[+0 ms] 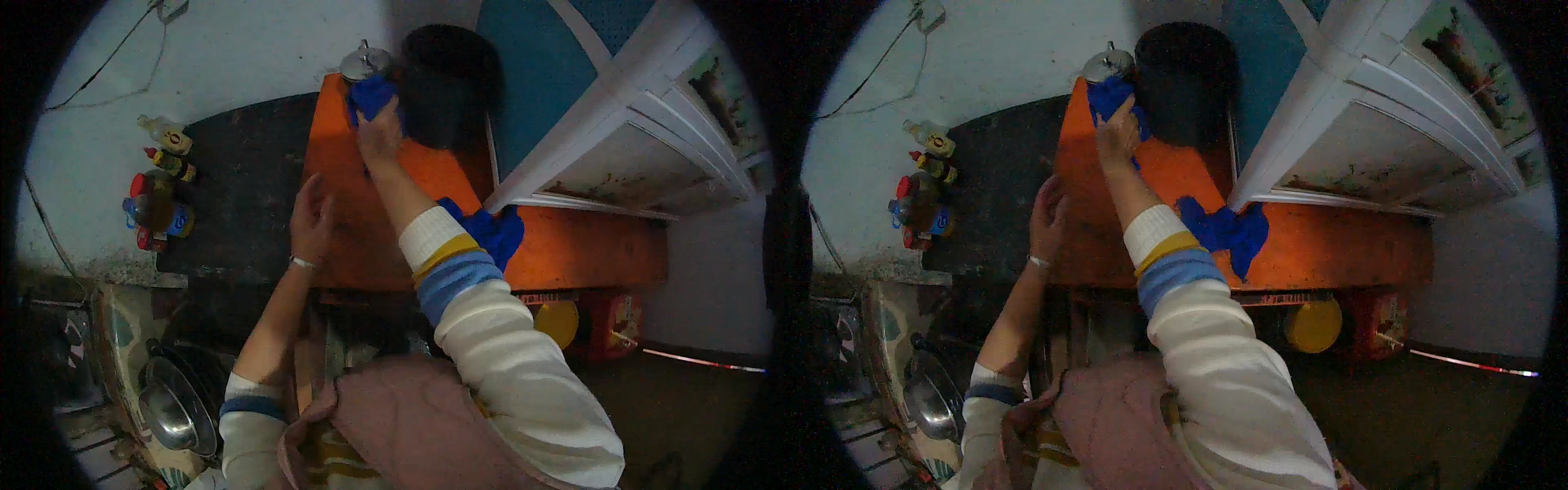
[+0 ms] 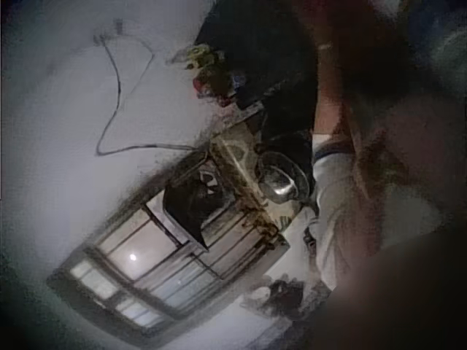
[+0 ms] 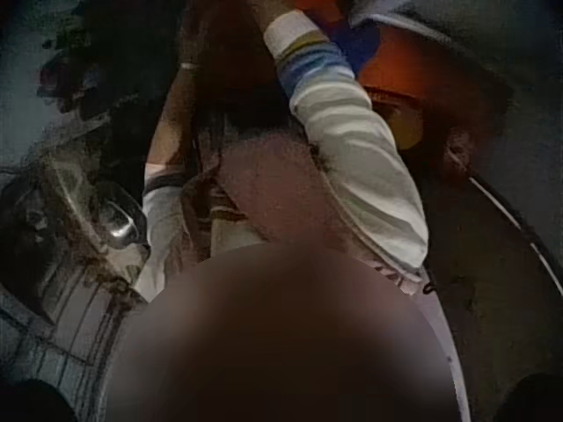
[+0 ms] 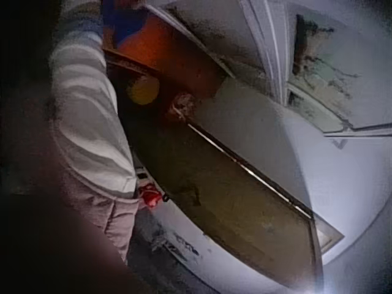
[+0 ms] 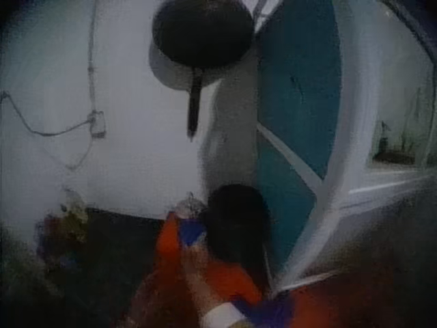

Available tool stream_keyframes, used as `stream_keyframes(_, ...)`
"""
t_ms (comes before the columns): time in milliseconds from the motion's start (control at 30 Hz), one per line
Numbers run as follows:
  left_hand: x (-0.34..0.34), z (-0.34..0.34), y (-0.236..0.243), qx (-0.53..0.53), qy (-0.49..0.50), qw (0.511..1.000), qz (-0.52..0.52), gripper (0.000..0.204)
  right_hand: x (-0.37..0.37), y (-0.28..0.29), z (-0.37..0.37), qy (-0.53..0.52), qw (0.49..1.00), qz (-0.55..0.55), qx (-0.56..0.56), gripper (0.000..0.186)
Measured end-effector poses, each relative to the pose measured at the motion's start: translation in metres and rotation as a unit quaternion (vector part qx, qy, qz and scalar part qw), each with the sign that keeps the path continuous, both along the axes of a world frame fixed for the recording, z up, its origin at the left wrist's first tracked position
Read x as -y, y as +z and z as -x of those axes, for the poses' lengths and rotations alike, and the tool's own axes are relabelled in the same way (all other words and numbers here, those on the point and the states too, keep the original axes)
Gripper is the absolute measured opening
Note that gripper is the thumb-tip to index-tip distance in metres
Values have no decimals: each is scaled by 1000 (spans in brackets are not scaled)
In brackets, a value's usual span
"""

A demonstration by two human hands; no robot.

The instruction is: The person wipes a metal lid with a blue cloth, places it on a cabinet, then wipes a kettle and a wooden drawer interior. They rinse the cloth at the sink, return to wipe the drawer again, and spray a cleaning solution into the drawer before continuing to wipe.

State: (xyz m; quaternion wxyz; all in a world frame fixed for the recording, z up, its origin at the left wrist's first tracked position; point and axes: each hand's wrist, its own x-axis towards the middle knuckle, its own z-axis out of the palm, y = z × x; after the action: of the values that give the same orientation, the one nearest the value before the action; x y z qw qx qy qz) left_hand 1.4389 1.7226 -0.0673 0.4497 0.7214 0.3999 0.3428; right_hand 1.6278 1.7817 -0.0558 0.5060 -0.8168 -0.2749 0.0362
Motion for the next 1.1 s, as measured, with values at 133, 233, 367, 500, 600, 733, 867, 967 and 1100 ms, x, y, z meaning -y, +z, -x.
stream_keyframes(133,31,12,-10,42,59,997,-29,41,74,28,5,70,973,-208,-78,55)
stream_keyframes(233,53,-11,-14,-41,8,993,-112,38,188,46,-6,145,948,-236,-158,39)
stream_keyframes(367,96,-89,-19,-121,-248,922,-271,33,341,39,-71,44,961,-213,-169,25)
stream_keyframes(500,161,-164,-29,-159,-272,863,-394,41,443,14,-178,37,902,-300,-308,43)
stream_keyframes(600,167,-185,-29,-281,-284,844,-358,42,480,-6,-255,61,931,-193,-304,51)
stream_keyframes(733,153,-134,-13,-185,-202,954,-126,36,468,-60,-283,106,958,256,69,63)
stream_keyframes(867,179,-26,8,57,29,987,146,35,414,-99,-226,285,888,274,235,55)
stream_keyframes(967,225,46,20,205,219,925,235,35,364,-88,-166,435,824,188,311,48)
stream_keyframes(1100,291,116,19,222,438,838,238,32,293,-73,-86,425,788,191,403,51)
